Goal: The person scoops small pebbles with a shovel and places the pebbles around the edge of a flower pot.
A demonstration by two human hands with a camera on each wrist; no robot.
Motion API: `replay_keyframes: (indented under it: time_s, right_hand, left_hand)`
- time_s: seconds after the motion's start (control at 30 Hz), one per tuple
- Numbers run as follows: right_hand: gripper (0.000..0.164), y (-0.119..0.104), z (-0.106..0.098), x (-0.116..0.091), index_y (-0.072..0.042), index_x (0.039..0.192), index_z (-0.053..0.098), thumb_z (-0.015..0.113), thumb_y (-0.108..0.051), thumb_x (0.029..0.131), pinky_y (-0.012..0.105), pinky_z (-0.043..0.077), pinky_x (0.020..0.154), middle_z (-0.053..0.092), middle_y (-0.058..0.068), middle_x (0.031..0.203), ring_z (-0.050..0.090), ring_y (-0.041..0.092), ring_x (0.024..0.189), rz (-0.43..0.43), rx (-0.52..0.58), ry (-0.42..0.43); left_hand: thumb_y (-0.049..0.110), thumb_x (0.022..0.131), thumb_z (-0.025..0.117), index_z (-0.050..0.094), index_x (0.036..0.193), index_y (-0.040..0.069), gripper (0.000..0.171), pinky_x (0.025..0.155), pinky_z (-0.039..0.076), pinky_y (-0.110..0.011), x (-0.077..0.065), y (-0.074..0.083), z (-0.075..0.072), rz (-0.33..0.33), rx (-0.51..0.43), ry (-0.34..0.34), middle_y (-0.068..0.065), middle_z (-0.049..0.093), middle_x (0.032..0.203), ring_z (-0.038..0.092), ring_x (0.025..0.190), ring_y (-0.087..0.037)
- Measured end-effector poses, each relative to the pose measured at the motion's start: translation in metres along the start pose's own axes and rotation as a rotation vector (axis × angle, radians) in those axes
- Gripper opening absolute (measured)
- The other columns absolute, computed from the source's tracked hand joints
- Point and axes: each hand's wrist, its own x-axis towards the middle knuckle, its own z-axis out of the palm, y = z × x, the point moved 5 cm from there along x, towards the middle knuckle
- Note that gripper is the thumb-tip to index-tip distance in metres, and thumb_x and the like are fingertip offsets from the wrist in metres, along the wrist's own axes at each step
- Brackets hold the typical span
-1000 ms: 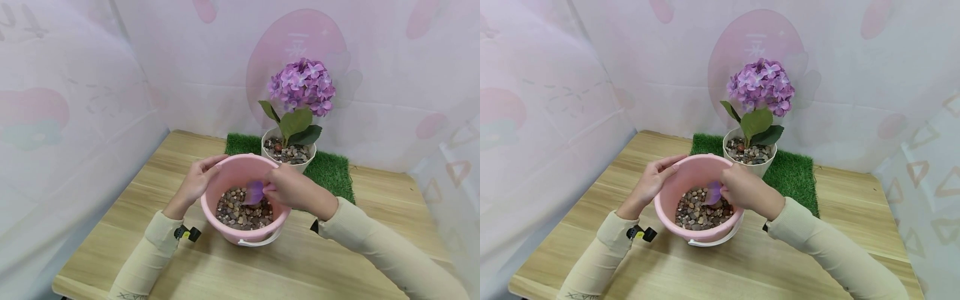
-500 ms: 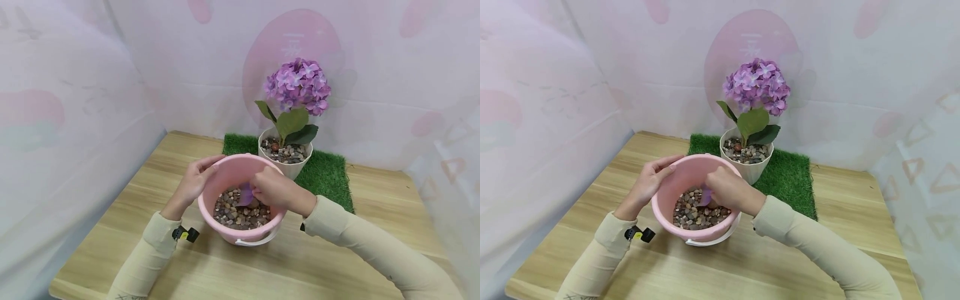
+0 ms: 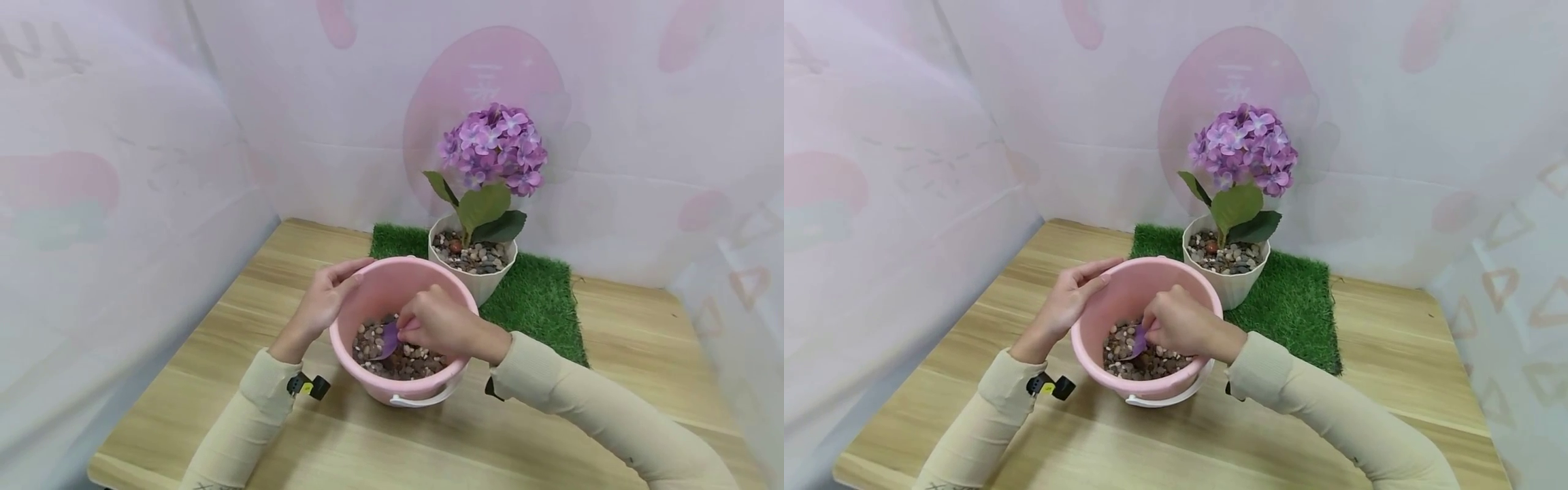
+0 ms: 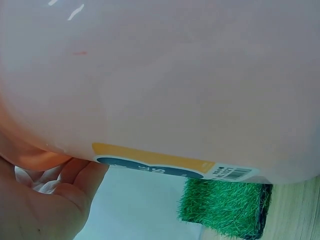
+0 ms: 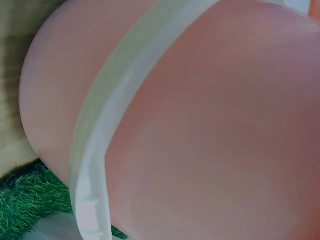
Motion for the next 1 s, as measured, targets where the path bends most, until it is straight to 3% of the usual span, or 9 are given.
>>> replay_keyframes:
  time_s: [0.2, 0.3, 0.4, 0.5, 0.7, 0.77, 0.93, 1.0]
  right_hand:
    - [0.007, 0.0, -0.009, -0.006, -0.007, 0.092, 0.085, 0.085, -0.011, 0.087, 0.018, 0.063, 0.075, 0.083, 0.002, 0.086, 0.078, 0.007, 0.075, 0.001, 0.046, 0.104]
    - [0.009, 0.002, -0.015, -0.013, -0.007, 0.094, 0.085, 0.084, -0.013, 0.089, 0.024, 0.066, 0.08, 0.083, 0.003, 0.088, 0.079, 0.009, 0.078, 0.03, 0.09, 0.148]
    - [0.011, 0.003, -0.019, -0.021, -0.008, 0.095, 0.085, 0.086, -0.016, 0.089, 0.028, 0.067, 0.087, 0.083, 0.003, 0.09, 0.081, 0.012, 0.083, 0.053, 0.137, 0.201]
    - [0.012, 0.005, -0.022, -0.03, -0.008, 0.096, 0.085, 0.087, -0.016, 0.087, 0.024, 0.067, 0.085, 0.083, 0.005, 0.09, 0.082, 0.013, 0.083, 0.061, 0.19, 0.271]
    - [0.014, 0.008, -0.026, -0.044, -0.009, 0.099, 0.085, 0.088, -0.015, 0.086, 0.016, 0.064, 0.07, 0.083, 0.007, 0.091, 0.081, 0.01, 0.079, 0.084, 0.27, 0.371]
    - [0.015, 0.009, -0.026, -0.048, -0.008, 0.099, 0.085, 0.088, -0.014, 0.086, 0.017, 0.064, 0.069, 0.083, 0.008, 0.091, 0.081, 0.01, 0.079, 0.092, 0.287, 0.39]
    - [0.015, 0.011, -0.025, -0.057, -0.008, 0.099, 0.084, 0.088, -0.01, 0.085, 0.02, 0.065, 0.071, 0.083, 0.009, 0.091, 0.081, 0.012, 0.08, 0.09, 0.33, 0.442]
    - [0.014, 0.013, -0.024, -0.06, -0.007, 0.099, 0.084, 0.088, -0.01, 0.086, 0.021, 0.066, 0.071, 0.083, 0.008, 0.092, 0.081, 0.013, 0.081, 0.085, 0.366, 0.458]
  left_hand:
    - [0.014, 0.109, 0.055, 0.059, 0.148, 0.004, 0.04, 0.096, 0.066, -0.041, 0.0, 0.001, 0.001, 0.004, -0.02, -0.012, -0.022, 0.061, 0.15, 0.07, 0.123, -0.043]
    - [0.013, 0.109, 0.055, 0.059, 0.149, 0.004, 0.041, 0.093, 0.067, -0.041, 0.0, 0.002, 0.002, 0.003, -0.025, -0.017, -0.023, 0.062, 0.148, 0.071, 0.12, -0.044]
    - [0.012, 0.109, 0.055, 0.058, 0.149, 0.002, 0.041, 0.095, 0.066, -0.041, -0.001, 0.002, 0.002, -0.002, -0.022, -0.014, -0.024, 0.063, 0.146, 0.07, 0.121, -0.044]
    - [0.013, 0.109, 0.055, 0.059, 0.149, 0.003, 0.041, 0.097, 0.065, -0.037, -0.001, 0.002, 0.001, -0.006, -0.003, -0.005, -0.023, 0.064, 0.146, 0.07, 0.122, -0.042]
    - [0.013, 0.108, 0.056, 0.06, 0.148, 0.005, 0.041, 0.064, 0.061, -0.02, -0.002, 0.002, 0.001, -0.028, -0.001, 0.006, -0.025, 0.065, 0.143, 0.073, 0.11, -0.04]
    - [0.012, 0.108, 0.055, 0.06, 0.148, 0.005, 0.041, 0.061, 0.06, -0.02, -0.002, 0.001, 0.002, -0.034, -0.007, 0.006, -0.025, 0.065, 0.143, 0.074, 0.108, -0.041]
    - [0.013, 0.108, 0.055, 0.059, 0.149, 0.006, 0.042, 0.087, 0.065, -0.023, -0.002, -0.002, 0.001, -0.026, 0.005, 0.004, -0.021, 0.066, 0.144, 0.072, 0.118, -0.037]
    - [0.015, 0.108, 0.056, 0.06, 0.148, 0.006, 0.041, 0.091, 0.064, -0.024, -0.001, -0.001, 0.001, -0.015, 0.016, 0.005, -0.021, 0.068, 0.141, 0.073, 0.116, -0.034]
